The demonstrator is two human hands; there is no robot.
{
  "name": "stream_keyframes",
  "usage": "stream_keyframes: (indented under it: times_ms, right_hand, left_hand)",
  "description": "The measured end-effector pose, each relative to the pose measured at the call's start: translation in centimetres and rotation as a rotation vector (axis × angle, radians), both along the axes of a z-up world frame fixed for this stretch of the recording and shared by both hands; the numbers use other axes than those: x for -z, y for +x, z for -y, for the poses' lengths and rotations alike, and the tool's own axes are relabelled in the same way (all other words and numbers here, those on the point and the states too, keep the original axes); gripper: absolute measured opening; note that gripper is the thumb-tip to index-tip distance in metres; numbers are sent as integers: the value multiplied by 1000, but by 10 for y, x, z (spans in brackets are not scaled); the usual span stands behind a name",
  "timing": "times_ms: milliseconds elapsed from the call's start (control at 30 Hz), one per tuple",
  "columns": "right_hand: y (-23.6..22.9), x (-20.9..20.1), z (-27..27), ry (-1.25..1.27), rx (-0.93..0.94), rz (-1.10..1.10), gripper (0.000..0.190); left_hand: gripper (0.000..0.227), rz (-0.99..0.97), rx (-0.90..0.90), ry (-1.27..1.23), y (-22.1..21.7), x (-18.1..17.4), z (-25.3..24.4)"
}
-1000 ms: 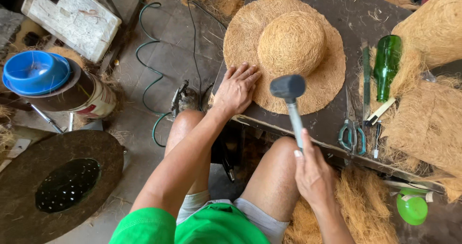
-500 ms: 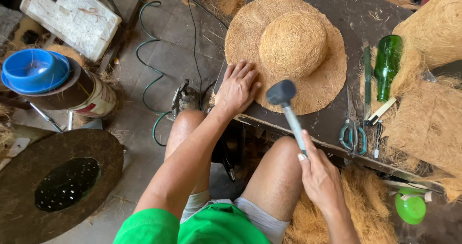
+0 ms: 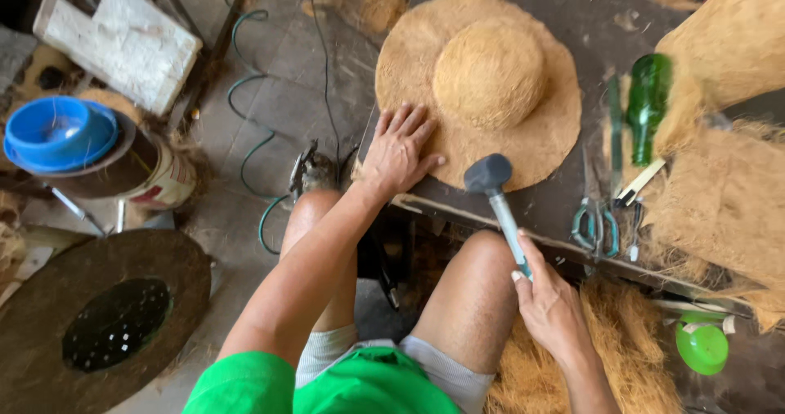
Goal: The person trims coconut fiber with a blade and scissors while shaping it into a hat on a mold, then uses a mallet to press and flatten the fibers against the mold's surface.
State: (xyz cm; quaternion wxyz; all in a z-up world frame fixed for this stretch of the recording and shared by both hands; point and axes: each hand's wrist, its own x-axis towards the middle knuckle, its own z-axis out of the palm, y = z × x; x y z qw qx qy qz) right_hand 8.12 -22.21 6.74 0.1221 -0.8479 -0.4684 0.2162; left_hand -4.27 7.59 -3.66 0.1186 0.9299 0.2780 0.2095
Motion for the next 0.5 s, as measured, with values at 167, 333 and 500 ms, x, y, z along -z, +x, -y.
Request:
stream_keyframes:
  times_ms: [167,333,500]
  right_hand:
    - [-15,-19,-14,-183,237,-192,64]
    - [-13,-18,-7,-109,265,-164,63]
    - [-4,-12,13,41,176,-59,62]
  left_hand:
    - [68,-85,14,-24,-3,-2,0]
    - [66,-153,71,-68,-20,-16,-12]
    - [68,-352,124,-232,-40,-56,-31]
